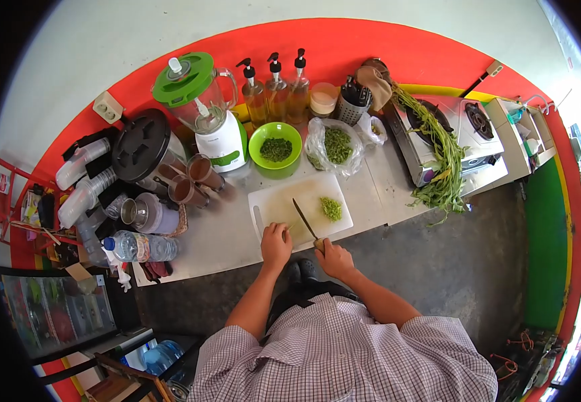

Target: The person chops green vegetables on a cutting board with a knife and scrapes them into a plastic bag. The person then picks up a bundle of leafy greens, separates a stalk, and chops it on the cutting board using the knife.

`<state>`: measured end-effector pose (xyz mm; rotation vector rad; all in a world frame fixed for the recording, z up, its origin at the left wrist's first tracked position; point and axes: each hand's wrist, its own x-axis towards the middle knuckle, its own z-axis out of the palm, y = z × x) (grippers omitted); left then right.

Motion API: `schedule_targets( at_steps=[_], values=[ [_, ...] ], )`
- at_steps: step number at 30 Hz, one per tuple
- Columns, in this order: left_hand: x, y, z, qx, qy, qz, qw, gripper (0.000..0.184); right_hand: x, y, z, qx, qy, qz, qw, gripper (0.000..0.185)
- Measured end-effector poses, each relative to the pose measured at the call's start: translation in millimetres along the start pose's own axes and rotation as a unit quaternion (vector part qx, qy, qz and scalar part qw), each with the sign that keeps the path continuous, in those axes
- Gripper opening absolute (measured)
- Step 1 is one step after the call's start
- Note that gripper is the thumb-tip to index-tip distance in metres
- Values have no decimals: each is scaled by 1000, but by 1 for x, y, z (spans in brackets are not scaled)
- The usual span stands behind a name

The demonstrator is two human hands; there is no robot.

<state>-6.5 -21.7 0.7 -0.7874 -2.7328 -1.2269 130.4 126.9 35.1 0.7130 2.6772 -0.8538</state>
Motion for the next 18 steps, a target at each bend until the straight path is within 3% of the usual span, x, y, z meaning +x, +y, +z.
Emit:
schedule_targets(
  at_steps=[4, 9, 18],
  values=[
    [5, -11, 4, -25, -6, 48, 999, 16, 0, -6, 2, -30, -10, 23, 999, 41],
    [2, -16, 8, 43, -5, 139, 989, 21, -16, -19, -7, -63, -48, 51, 996, 40],
    [5, -5, 13, 60, 6, 80, 995, 6, 20, -27, -1, -128, -55, 40, 989, 47]
  ],
)
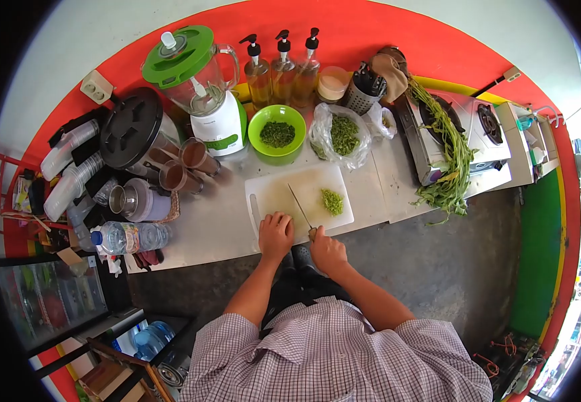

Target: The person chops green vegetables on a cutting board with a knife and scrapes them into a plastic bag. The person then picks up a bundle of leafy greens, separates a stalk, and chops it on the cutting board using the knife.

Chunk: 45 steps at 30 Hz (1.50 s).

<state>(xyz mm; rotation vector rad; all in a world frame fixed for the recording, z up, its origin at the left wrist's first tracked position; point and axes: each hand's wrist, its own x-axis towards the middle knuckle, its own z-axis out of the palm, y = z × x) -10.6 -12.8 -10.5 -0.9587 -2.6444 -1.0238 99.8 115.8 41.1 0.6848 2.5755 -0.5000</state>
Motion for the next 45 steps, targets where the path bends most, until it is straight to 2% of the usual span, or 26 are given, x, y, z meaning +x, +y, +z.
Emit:
schedule_targets(
  at_steps=[5, 7, 11, 14, 20, 23, 29, 31, 38, 45],
  values=[
    [4, 4, -4, -21, 1, -31, 999, 8, -23, -8, -12, -37, 22, -26, 999, 51],
    [5, 2, -5, -28, -4, -36, 999, 8, -35, -8, 1, -19, -3, -2, 1000, 51],
    [7, 2, -4, -15, -14, -29, 999, 9, -19, 1, 29, -26, 4, 14, 1000, 52],
    [3, 1, -2, -8, -8, -22, 1000, 8, -4, 0, 16, -27, 22, -12, 999, 49],
    [5, 2, -3, -21, -4, -26, 999, 8, -33, -12, -10, 12, -45, -2, 999, 46],
    [2, 2, -2, -13, -5, -17, 1000, 7, -35, -7, 10, 22, -67, 12, 997, 44],
    [1, 0, -8, -11, -15, 25, 1000, 5, 6, -8, -3, 14, -16, -39, 999, 45],
    [1, -1, -8, -17, -18, 38, 999, 5, 7, -10, -15, 22, -67, -32, 997, 48],
    [4, -3, -8, -59, -29, -12, 998, 5, -19, -8, 6, 22, -81, -1, 996, 47],
    [4, -3, -7, -78, -29, -35, 996, 7, -2, -7, -25, 15, -92, -35, 995, 44]
  ],
)
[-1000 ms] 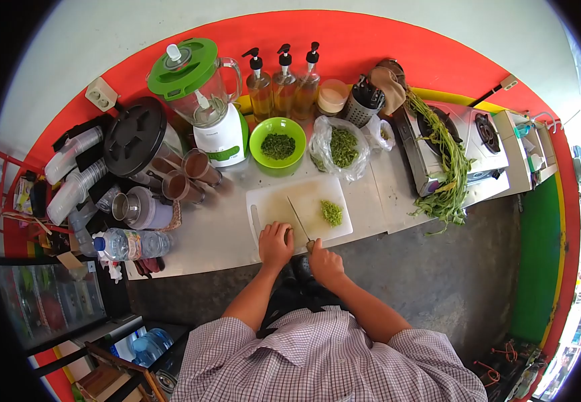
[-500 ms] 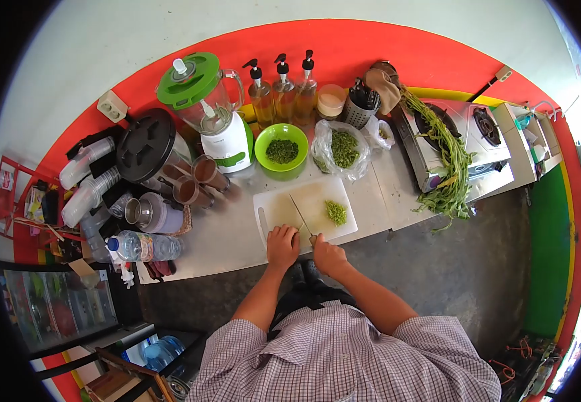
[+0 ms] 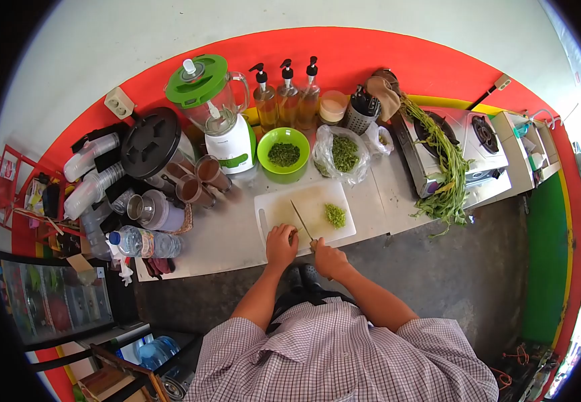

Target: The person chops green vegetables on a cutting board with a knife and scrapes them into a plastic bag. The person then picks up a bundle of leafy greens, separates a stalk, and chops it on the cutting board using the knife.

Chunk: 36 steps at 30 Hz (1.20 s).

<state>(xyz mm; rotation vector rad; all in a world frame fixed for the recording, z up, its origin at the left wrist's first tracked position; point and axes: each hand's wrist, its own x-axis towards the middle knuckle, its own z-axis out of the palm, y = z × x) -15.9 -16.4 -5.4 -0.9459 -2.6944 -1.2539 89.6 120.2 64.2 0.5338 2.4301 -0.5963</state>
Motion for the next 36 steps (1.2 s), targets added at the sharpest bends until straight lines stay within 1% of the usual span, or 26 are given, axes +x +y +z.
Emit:
schedule_targets(
  at_steps=[2, 4, 5, 8, 10, 11, 14, 16, 20, 22, 25, 28, 32, 34, 36],
  values=[
    [0, -1, 1, 1, -3, 1, 1000, 7, -11, 1, 14, 8, -5, 5, 1000, 43],
    [0, -2, 1, 4, -2, -1, 1000, 8, -20, 0, 34, 40, 26, 26, 999, 39],
    [0, -2, 1, -1, -1, 2, 1000, 8, -16, 3, 36, 38, 26, 25, 999, 39],
    [-1, -3, -1, -7, -4, 1, 1000, 9, -5, 5, 27, 34, 26, 29, 999, 40],
    [0, -2, 0, -9, -8, -2, 1000, 10, 3, 5, 10, 14, 22, -2, 1000, 44],
    [0, -2, 0, -12, -6, 0, 1000, 10, 1, 3, 6, 15, 22, -1, 1000, 44],
    [-1, -4, 0, -15, -3, 3, 1000, 10, -6, -4, 10, 31, 10, 6, 999, 42],
    [-1, -4, -1, -17, 0, 2, 1000, 11, -19, -4, 28, 14, 47, 18, 999, 33],
    [-3, -5, -1, -6, -1, 5, 1000, 10, -7, 4, 34, -3, 54, 22, 998, 36],
    [-3, -5, 1, -1, 0, 9, 1000, 10, 1, 3, 20, -16, 53, -9, 998, 42],
    [-3, -6, 3, 0, 6, 3, 1000, 8, -3, -2, 10, -2, 38, -4, 999, 41],
    [-4, -7, 3, -2, 7, -4, 1000, 8, -16, -4, 30, 16, 50, 17, 998, 37],
    [-5, -4, 2, 6, 4, -3, 1000, 9, -7, 1, 33, 17, 36, 26, 999, 39],
    [-5, -5, 4, 10, 4, -2, 1000, 9, 0, 4, 22, 0, 51, -3, 999, 41],
    [-5, -5, 4, 21, 9, 1, 1000, 10, -3, 3, 19, 3, 50, -4, 999, 40]
  ],
)
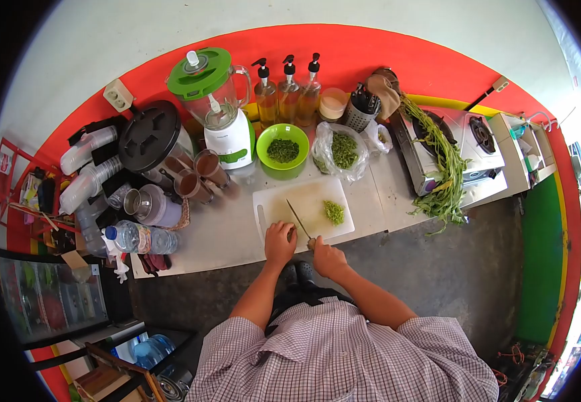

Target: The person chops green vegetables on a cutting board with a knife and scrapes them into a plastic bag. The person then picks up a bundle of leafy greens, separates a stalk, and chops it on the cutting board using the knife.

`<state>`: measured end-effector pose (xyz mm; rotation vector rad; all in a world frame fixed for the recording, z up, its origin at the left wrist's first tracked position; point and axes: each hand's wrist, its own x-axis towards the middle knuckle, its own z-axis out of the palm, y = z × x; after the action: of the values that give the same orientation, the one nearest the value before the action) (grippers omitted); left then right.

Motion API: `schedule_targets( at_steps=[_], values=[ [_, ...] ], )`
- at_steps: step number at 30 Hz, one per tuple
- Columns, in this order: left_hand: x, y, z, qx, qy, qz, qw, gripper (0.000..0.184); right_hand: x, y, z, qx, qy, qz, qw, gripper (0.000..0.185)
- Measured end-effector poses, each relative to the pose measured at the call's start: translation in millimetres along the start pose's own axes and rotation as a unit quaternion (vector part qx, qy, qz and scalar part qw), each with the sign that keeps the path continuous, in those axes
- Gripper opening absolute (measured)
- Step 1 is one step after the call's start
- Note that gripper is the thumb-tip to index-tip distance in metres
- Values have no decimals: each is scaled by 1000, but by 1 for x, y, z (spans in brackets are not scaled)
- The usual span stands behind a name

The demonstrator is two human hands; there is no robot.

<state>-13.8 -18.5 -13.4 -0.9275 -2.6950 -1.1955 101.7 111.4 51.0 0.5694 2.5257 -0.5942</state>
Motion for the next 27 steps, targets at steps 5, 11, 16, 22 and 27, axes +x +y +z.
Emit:
schedule_targets(
  at_steps=[5, 11, 16, 22, 27],
  values=[
    [0, 1, 0, -1, 0, 0, 1000, 11, -16, -2, 21, -17, 14, 14, 1000, 39],
    [1, 3, 0, -1, -1, 6, 1000, 10, -7, -1, 9, -15, 47, -18, 999, 40],
    [1, 2, 0, 6, 4, 11, 1000, 10, -22, -9, 23, -4, 16, 9, 1000, 48],
    [-1, 3, 0, 7, 2, 14, 1000, 10, -7, -3, 10, -9, 17, -20, 1000, 46],
    [0, 5, 0, 6, 18, 17, 1000, 9, -22, -14, 15, -12, 15, 1, 1000, 39]
  ],
)
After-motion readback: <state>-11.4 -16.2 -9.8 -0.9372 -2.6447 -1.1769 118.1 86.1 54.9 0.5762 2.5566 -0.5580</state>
